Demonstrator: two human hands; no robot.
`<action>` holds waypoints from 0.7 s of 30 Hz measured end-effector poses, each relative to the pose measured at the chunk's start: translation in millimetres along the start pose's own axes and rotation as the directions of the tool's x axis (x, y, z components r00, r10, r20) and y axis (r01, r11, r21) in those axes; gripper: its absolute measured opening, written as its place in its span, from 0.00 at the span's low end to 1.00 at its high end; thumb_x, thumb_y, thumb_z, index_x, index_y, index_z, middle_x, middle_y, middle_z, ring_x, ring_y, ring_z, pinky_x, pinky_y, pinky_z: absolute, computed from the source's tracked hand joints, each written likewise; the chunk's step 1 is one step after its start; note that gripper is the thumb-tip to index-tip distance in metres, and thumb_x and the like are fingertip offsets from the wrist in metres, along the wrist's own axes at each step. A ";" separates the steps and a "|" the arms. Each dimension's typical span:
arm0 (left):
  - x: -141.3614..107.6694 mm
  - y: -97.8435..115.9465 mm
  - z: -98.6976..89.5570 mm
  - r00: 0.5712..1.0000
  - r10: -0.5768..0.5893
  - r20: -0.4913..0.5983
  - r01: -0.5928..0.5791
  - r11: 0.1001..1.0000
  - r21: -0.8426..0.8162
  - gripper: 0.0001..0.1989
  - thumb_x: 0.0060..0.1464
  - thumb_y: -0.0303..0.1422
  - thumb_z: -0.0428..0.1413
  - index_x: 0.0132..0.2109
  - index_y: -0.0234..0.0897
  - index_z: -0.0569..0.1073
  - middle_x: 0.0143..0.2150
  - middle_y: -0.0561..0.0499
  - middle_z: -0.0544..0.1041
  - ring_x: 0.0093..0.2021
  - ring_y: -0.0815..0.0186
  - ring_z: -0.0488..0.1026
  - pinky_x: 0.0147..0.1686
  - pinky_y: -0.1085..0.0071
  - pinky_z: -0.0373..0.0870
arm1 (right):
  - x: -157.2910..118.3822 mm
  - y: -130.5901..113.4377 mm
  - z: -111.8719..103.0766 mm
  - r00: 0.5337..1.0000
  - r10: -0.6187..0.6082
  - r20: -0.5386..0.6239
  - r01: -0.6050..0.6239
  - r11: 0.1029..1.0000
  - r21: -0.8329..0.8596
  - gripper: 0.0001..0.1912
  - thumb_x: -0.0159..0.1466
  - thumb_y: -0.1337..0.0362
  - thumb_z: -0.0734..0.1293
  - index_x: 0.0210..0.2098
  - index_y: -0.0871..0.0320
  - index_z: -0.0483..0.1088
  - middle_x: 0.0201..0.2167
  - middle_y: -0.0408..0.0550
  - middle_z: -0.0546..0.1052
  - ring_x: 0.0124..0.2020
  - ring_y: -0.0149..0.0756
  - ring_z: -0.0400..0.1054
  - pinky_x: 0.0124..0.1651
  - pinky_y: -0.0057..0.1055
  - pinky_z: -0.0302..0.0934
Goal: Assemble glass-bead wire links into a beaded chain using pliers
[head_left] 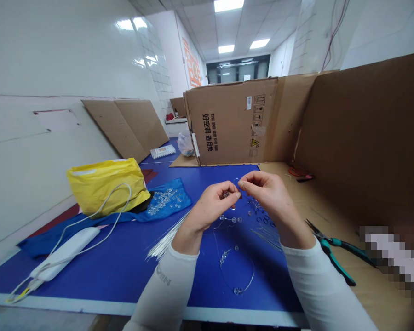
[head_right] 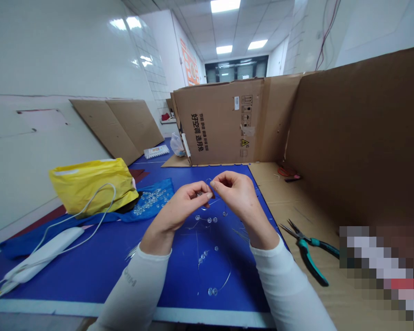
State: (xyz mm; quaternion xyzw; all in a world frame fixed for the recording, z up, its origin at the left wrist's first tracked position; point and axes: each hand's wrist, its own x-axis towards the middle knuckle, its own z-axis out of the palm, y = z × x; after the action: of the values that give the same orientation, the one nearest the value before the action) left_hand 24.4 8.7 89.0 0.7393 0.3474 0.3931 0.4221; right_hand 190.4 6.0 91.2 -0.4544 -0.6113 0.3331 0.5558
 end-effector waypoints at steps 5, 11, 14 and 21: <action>-0.1 0.5 -1.9 1.000 0.007 -0.004 -0.007 1.000 0.012 0.09 0.56 0.35 0.58 0.30 0.35 0.72 0.27 0.53 0.72 0.31 0.67 0.68 0.35 0.70 0.63 | -0.4 2.8 2.0 1.000 -0.005 -0.015 0.004 1.000 -0.024 0.11 0.53 0.56 0.69 0.25 0.58 0.73 0.23 0.44 0.73 0.25 0.31 0.62 0.28 0.30 0.56; 1.3 -1.7 -1.1 0.999 0.031 0.011 -0.030 0.994 -0.100 0.09 0.57 0.35 0.58 0.31 0.35 0.72 0.31 0.53 0.73 0.31 0.68 0.69 0.37 0.70 0.65 | -2.0 3.5 3.2 0.999 -0.010 -0.049 0.008 0.999 -0.048 0.10 0.54 0.58 0.68 0.25 0.58 0.73 0.22 0.44 0.73 0.25 0.31 0.63 0.28 0.29 0.56; 2.3 -4.3 0.4 1.000 0.027 0.002 -0.026 0.988 -0.151 0.09 0.56 0.35 0.59 0.30 0.35 0.72 0.31 0.53 0.73 0.31 0.69 0.69 0.37 0.70 0.65 | -2.3 3.5 3.7 0.998 -0.010 -0.054 0.006 0.998 -0.062 0.09 0.55 0.59 0.67 0.25 0.58 0.73 0.21 0.44 0.73 0.24 0.31 0.62 0.28 0.29 0.56; 3.3 -10.3 0.4 0.999 0.021 0.026 -0.014 0.973 -0.231 0.10 0.55 0.37 0.61 0.31 0.35 0.74 0.31 0.52 0.73 0.32 0.68 0.69 0.38 0.70 0.65 | -0.1 6.6 5.1 0.999 -0.040 -0.037 0.038 0.998 -0.053 0.08 0.55 0.60 0.66 0.24 0.58 0.71 0.20 0.41 0.70 0.23 0.29 0.59 0.27 0.28 0.54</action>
State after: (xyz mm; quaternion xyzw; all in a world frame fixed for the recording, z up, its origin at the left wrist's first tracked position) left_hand 24.3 15.5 80.6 0.6937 0.2868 0.4240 0.5067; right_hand 186.6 8.8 84.4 -0.4629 -0.6180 0.2973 0.5616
